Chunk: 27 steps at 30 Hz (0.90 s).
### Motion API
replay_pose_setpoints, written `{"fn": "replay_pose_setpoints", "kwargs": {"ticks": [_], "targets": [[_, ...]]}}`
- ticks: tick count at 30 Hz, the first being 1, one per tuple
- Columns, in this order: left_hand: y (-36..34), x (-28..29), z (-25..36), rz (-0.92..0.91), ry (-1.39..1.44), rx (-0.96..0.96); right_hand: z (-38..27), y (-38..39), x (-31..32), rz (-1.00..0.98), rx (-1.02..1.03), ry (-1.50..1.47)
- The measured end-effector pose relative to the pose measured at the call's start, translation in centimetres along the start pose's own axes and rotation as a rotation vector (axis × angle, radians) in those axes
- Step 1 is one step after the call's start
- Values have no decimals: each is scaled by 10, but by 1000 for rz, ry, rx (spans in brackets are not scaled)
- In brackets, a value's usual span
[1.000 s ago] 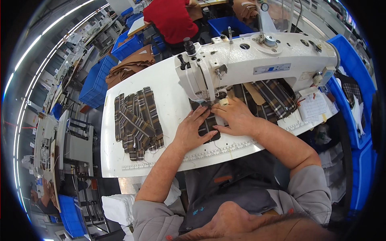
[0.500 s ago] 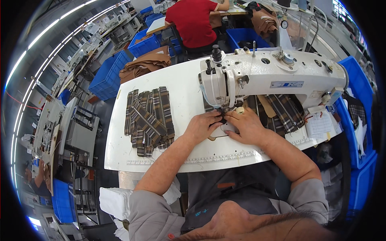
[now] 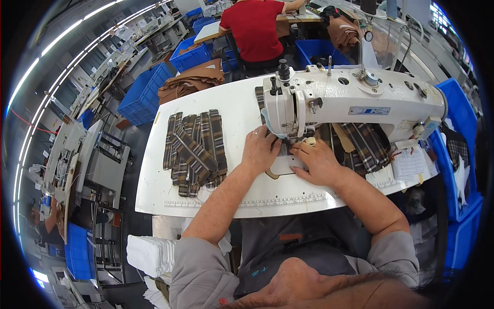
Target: The person sews together strips of patterned fabric using an industrial sewing machine.
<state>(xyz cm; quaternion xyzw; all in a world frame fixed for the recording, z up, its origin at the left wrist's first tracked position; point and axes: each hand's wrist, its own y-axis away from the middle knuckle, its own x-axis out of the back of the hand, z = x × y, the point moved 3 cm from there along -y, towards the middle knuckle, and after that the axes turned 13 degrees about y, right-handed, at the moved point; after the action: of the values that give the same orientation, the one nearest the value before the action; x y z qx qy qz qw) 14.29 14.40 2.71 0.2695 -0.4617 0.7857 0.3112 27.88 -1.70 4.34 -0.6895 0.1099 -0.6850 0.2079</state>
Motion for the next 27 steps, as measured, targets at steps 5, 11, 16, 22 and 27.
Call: {"fn": "replay_pose_setpoints", "kwargs": {"ticks": [5, 11, 16, 22, 27], "targets": [[4, 15, 19, -56, -146, 59, 0, 2, 1, 17, 1, 20], [73, 46, 38, -82, 66, 341, 1, 7, 1, 19, -1, 11], [126, 80, 53, -162, 40, 377, 3, 7, -6, 48, 14, 14], [89, 74, 93, -72, -26, 172, 3, 7, -3, 72, 15, 5], [66, 66, 72, -217, -190, 99, 1, 6, -3, 89, 33, 4]]}}
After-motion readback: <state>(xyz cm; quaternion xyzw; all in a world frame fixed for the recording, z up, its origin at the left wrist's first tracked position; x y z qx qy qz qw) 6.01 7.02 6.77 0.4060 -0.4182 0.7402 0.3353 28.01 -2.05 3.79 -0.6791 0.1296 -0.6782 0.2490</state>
